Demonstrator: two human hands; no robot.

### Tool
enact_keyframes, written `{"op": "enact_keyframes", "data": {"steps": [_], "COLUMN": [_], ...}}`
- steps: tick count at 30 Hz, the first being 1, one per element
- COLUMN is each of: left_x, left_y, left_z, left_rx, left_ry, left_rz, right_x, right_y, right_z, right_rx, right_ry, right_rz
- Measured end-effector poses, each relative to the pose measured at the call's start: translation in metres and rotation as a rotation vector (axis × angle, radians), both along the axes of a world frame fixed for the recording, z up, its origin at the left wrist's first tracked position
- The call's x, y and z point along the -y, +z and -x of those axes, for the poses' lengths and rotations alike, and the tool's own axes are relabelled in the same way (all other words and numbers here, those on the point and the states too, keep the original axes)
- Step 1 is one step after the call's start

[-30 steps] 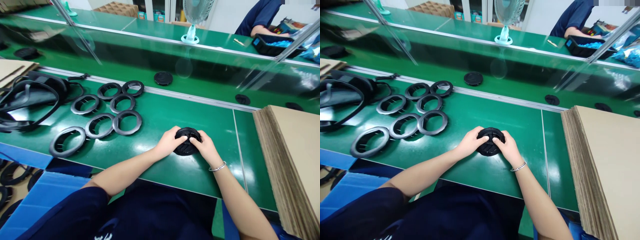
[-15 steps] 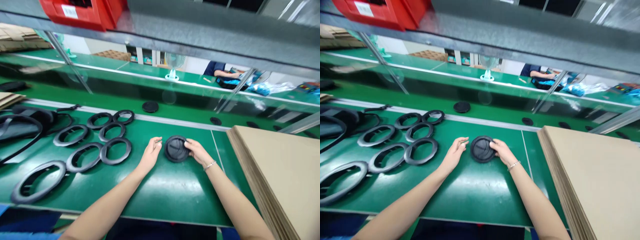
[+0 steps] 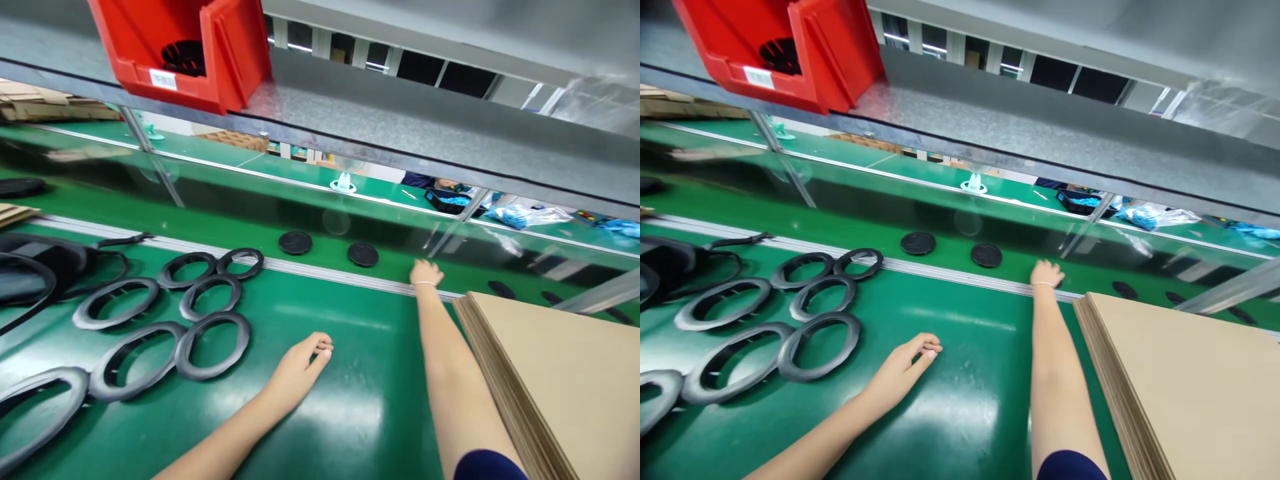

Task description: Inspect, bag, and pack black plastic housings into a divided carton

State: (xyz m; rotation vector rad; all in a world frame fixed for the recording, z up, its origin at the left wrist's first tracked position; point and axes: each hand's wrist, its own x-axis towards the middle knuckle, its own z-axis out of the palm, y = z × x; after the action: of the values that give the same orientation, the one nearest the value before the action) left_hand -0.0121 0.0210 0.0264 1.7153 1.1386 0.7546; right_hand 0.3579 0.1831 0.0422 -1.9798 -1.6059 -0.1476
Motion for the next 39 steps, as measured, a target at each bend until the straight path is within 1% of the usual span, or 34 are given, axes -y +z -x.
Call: {"op": "enact_keyframes", "data": {"steps": [2,3,4,6,8,9,11,12,13,14,16,17,18,19,20,22,24,25,26,27,29,30,31,32,34,36,39], "left_x": [0.002,0.003,0.002,-0.005,-0.021,-0.033,-0.061,-0.077,-0.093,-0.108,-0.132,-0.141,-0.146,-0.149,-0.148,-0.137,-0.114,-0.098,-0.081,-0.064,-0.030,-0.016,-0.005,0.004,0.014,0.016,0.015], "left_y": [0.002,0.004,0.007,0.017,0.031,0.038,0.051,0.056,0.059,0.062,0.064,0.064,0.065,0.067,0.069,0.075,0.079,0.080,0.079,0.078,0.072,0.067,0.063,0.059,0.051,0.046,0.043], "left_z": [-0.001,0.000,0.001,0.009,0.021,0.029,0.048,0.057,0.067,0.076,0.090,0.096,0.099,0.100,0.099,0.089,0.071,0.061,0.051,0.041,0.027,0.022,0.019,0.017,0.016,0.019,0.022], "left_rx": [-0.010,-0.011,-0.012,-0.025,-0.113,-0.187,-0.349,-0.389,-0.406,-0.407,-0.374,-0.346,-0.309,-0.263,-0.208,-0.075,0.049,0.120,0.224,0.360,0.688,0.838,0.947,1.005,1.044,1.026,0.958], "left_ry": [-0.024,-0.025,-0.018,0.026,0.112,0.171,0.309,0.374,0.430,0.477,0.539,0.555,0.561,0.559,0.547,0.496,0.414,0.357,0.284,0.197,0.020,-0.047,-0.091,-0.112,-0.126,-0.151,-0.216], "left_rz": [-0.013,-0.026,-0.044,-0.095,-0.165,-0.194,-0.219,-0.214,-0.206,-0.197,-0.175,-0.162,-0.150,-0.142,-0.136,-0.121,-0.089,-0.054,0.016,0.127,0.426,0.573,0.686,0.749,0.791,0.801,0.815], "right_x": [0.020,0.026,0.031,0.038,0.052,0.064,0.099,0.120,0.141,0.161,0.193,0.204,0.212,0.216,0.219,0.219,0.217,0.216,0.215,0.214,0.215,0.216,0.218,0.221,0.226,0.230,0.230], "right_y": [0.005,0.007,0.010,0.015,0.017,0.016,0.007,-0.002,-0.012,-0.023,-0.043,-0.049,-0.051,-0.049,-0.043,-0.027,-0.010,-0.004,0.001,0.004,0.008,0.009,0.010,0.012,0.016,0.021,0.026], "right_z": [-0.035,-0.047,-0.054,-0.053,-0.038,-0.027,-0.003,0.010,0.023,0.035,0.056,0.064,0.071,0.076,0.080,0.089,0.103,0.112,0.123,0.134,0.155,0.164,0.171,0.176,0.180,0.177,0.169], "right_rx": [0.028,0.045,0.061,0.093,0.185,0.290,0.481,0.525,0.531,0.524,0.464,0.423,0.375,0.319,0.253,0.077,-0.155,-0.291,-0.439,-0.599,-0.921,-1.044,-1.132,-1.183,-1.216,-1.224,-1.270], "right_ry": [-0.029,-0.026,-0.020,0.007,0.072,0.109,0.194,0.281,0.399,0.481,0.589,0.609,0.606,0.582,0.542,0.451,0.389,0.385,0.402,0.448,0.588,0.636,0.655,0.645,0.569,0.516,0.521], "right_rz": [-0.039,-0.065,-0.088,-0.132,-0.174,-0.196,-0.187,-0.141,-0.063,0.010,0.110,0.128,0.129,0.115,0.099,0.091,0.113,0.133,0.148,0.168,0.226,0.248,0.258,0.260,0.246,0.240,0.279]}}
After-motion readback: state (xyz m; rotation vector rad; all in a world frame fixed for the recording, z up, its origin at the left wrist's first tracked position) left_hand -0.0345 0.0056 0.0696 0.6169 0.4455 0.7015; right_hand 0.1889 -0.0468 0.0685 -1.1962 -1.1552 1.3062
